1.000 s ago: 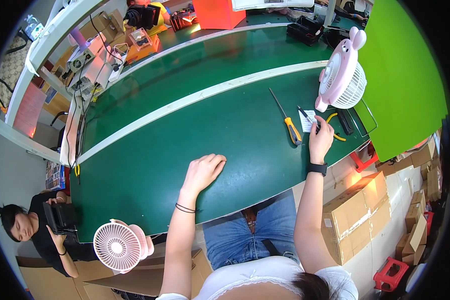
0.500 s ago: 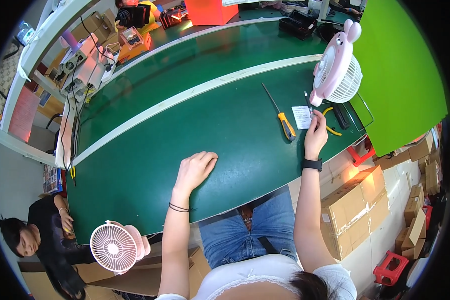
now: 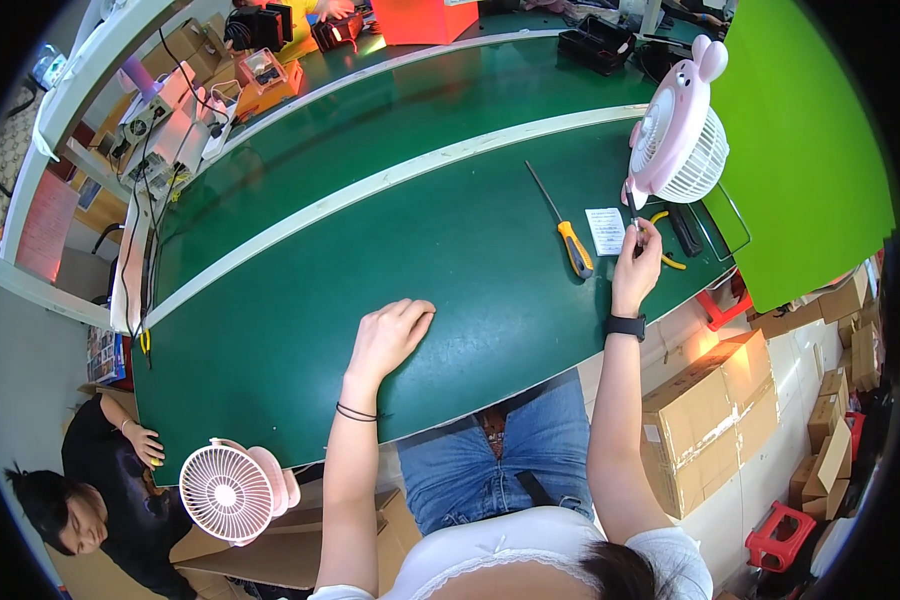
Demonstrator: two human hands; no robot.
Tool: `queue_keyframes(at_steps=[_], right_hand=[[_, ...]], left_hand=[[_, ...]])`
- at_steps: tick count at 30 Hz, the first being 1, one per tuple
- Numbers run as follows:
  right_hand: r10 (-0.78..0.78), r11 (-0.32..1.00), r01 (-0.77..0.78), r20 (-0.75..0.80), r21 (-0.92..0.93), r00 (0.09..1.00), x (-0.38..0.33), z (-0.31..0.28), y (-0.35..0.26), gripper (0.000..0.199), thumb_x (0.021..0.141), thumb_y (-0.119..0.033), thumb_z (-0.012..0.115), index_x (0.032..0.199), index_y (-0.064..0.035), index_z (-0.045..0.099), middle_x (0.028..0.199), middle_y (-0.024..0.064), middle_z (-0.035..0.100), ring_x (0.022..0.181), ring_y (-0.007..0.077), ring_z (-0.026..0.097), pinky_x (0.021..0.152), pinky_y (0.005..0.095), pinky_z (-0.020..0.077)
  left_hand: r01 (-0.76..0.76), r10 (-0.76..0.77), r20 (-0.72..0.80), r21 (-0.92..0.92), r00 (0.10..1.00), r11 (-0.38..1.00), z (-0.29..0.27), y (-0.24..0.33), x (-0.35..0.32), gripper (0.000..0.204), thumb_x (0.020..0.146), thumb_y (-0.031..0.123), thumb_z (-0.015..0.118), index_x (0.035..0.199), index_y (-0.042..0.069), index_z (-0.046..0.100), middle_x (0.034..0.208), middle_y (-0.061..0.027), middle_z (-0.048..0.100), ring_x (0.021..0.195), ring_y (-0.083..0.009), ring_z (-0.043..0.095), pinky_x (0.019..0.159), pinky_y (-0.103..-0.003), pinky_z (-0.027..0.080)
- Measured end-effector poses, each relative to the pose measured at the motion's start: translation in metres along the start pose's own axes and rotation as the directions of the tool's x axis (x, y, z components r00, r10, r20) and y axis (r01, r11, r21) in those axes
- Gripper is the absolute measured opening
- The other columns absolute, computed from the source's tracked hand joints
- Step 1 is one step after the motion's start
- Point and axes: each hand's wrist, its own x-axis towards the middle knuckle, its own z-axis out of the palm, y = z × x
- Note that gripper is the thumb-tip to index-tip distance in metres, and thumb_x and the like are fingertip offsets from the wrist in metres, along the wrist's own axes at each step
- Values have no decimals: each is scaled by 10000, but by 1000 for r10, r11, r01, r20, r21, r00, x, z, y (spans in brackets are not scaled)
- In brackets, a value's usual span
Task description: Writing on a small note and then using a screwdriver to assemble a portable solar power device.
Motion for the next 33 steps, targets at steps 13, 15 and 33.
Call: queue_keyframes(at_steps=[13, 15, 33], right_hand=[[-19, 1000, 17, 153, 16, 988, 2, 0, 2, 278, 1005, -283, 653, 1076, -15, 673, 924, 116, 680, 775, 233, 656, 689, 360, 515], [-29, 996, 41, 165, -74, 986, 2, 2, 2, 297, 1016, -307, 625, 1082, -20, 662, 946, 131, 689, 805, 274, 668, 705, 387, 522], [-119, 939, 206, 302, -275, 946, 4, 4, 18, 438, 789, -257, 855, 1058, -29, 596, 906, 97, 623, 890, 335, 591, 800, 447, 473]], left_hand=[[-8, 8, -13, -12, 1000, 1000, 3, 1, 3, 53, 915, 164, 695, 948, 123, 698, 818, -41, 684, 702, -237, 679, 629, -361, 547], [10, -10, -3, -7, 1000, 1000, 1, 1, 2, 55, 918, 170, 694, 949, 126, 702, 828, -43, 690, 713, -243, 684, 634, -364, 552], [-1, 1, 16, -5, 1000, 1000, 5, -8, -3, 87, 943, 211, 655, 971, 135, 688, 839, -43, 686, 791, -255, 697, 682, -392, 562]])
